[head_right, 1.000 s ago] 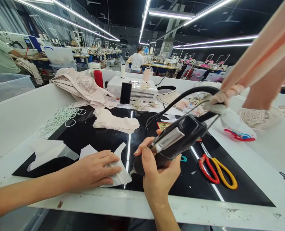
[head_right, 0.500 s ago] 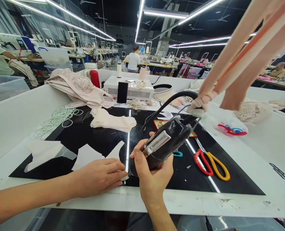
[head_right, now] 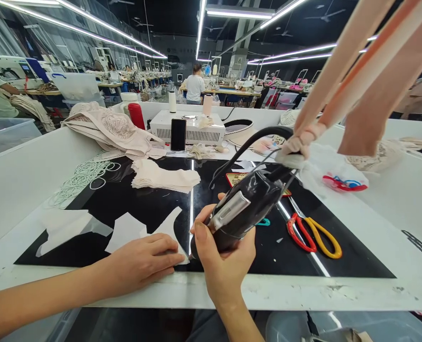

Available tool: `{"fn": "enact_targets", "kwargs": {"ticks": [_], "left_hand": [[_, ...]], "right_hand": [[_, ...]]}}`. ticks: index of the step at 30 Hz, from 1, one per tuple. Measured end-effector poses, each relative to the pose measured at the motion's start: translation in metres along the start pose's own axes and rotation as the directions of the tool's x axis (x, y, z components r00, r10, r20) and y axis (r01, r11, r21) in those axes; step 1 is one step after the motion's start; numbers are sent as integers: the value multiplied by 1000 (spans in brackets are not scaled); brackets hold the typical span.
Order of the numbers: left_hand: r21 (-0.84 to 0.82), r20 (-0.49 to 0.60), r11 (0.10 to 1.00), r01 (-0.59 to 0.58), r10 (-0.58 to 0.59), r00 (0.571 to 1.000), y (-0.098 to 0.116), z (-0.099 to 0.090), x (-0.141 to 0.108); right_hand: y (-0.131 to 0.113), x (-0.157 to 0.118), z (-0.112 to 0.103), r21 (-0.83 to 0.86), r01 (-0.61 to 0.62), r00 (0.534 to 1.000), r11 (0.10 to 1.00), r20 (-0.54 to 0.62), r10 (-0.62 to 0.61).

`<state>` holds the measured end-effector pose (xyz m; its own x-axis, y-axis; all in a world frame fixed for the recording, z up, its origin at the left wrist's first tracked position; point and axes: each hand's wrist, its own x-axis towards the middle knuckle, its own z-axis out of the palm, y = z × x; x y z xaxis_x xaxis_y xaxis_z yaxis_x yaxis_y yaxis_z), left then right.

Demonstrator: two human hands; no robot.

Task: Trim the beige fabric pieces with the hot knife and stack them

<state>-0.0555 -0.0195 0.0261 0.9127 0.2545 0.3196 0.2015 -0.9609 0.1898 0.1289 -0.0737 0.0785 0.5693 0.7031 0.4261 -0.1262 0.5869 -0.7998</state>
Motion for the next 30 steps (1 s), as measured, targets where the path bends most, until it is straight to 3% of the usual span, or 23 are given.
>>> {"fn": "enact_targets", "kwargs": {"ticks": [19, 30], "left_hand": [[-85, -9, 996, 34, -34, 999, 3, -2, -6], [-103, 5, 994, 44, -44, 999, 3, 1, -7]], "right_hand": [[8, 9, 12, 60, 8, 1000, 998, -25, -7], [11, 7, 12, -5, 13, 1000, 1000, 9, -13]]}}
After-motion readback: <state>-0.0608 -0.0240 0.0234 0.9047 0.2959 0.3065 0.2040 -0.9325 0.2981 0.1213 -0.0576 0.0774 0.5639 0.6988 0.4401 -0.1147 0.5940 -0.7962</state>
